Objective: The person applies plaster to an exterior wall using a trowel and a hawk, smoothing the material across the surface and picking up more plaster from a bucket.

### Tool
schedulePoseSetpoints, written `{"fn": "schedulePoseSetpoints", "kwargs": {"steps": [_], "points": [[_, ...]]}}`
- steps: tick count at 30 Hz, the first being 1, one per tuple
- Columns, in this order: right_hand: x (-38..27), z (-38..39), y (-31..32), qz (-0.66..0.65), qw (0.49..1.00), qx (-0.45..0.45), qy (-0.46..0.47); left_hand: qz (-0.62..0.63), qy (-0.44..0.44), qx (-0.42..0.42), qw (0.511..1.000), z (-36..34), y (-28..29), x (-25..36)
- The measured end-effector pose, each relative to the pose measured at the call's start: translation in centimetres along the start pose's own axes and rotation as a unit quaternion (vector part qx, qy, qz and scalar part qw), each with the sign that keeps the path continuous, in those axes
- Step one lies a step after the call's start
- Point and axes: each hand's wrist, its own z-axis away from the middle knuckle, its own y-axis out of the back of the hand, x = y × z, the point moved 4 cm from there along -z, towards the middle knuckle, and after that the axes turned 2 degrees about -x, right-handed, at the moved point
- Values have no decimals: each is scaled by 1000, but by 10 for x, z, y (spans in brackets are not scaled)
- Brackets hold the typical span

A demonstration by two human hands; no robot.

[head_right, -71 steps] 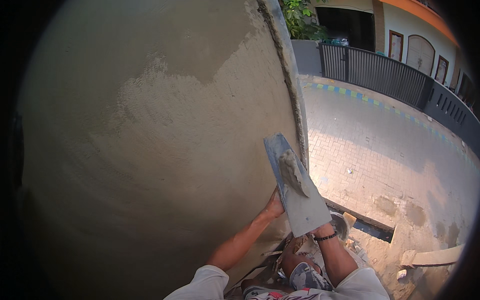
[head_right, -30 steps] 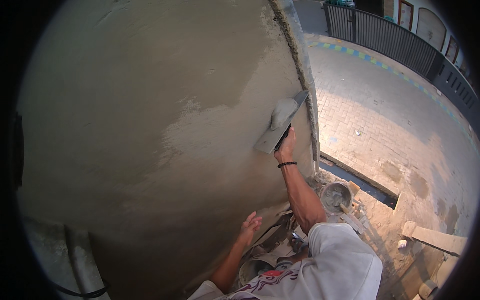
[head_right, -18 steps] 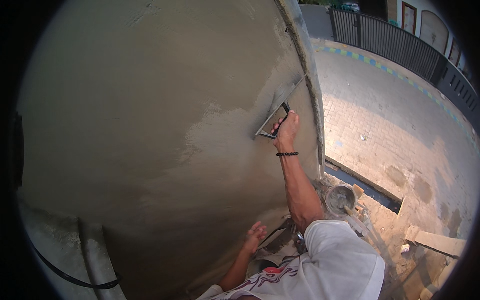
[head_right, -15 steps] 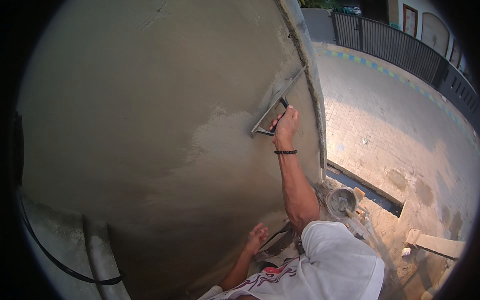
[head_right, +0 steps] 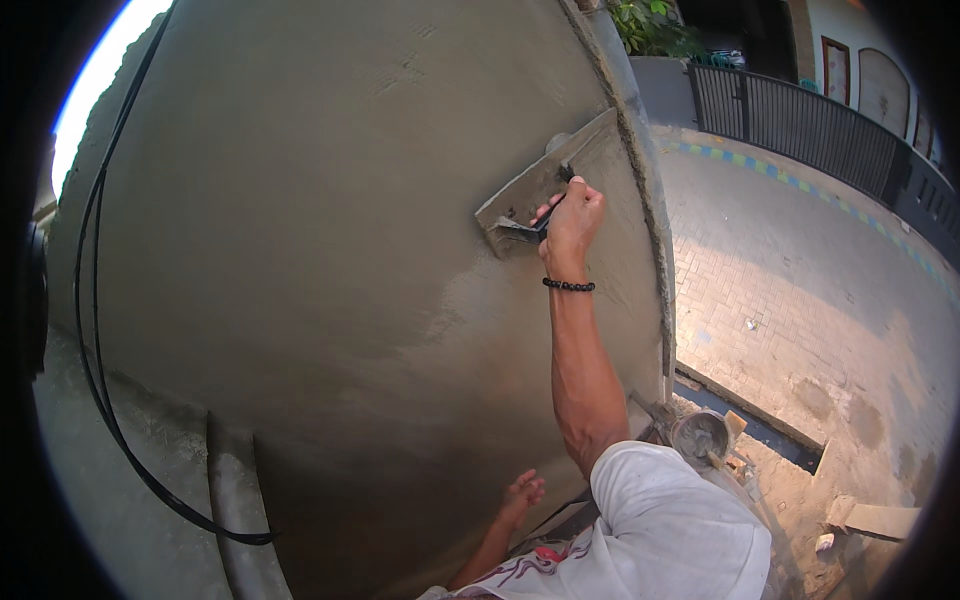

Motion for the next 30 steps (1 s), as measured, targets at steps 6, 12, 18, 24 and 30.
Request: {"fn": "schedulePoseSetpoints", "kwargs": {"steps": [6,12,18,24,30], "points": [[-25,-5,-55,-36,997,-34,56,-3,3,11,1000,6,-1,11],[-46,9,-106,-36,993,-66,91,19,6,9,1000,0,1,-5],[-75,18,-161,-40,983,-120,135,0,-1,29,1000,-1,9,-2],[-91,28,-196,-25,966,-189,174,27,26,56,998,1,19,-18],[-100,44,-215,59,939,-248,229,45,54,71,995,4,17,-34]]}}
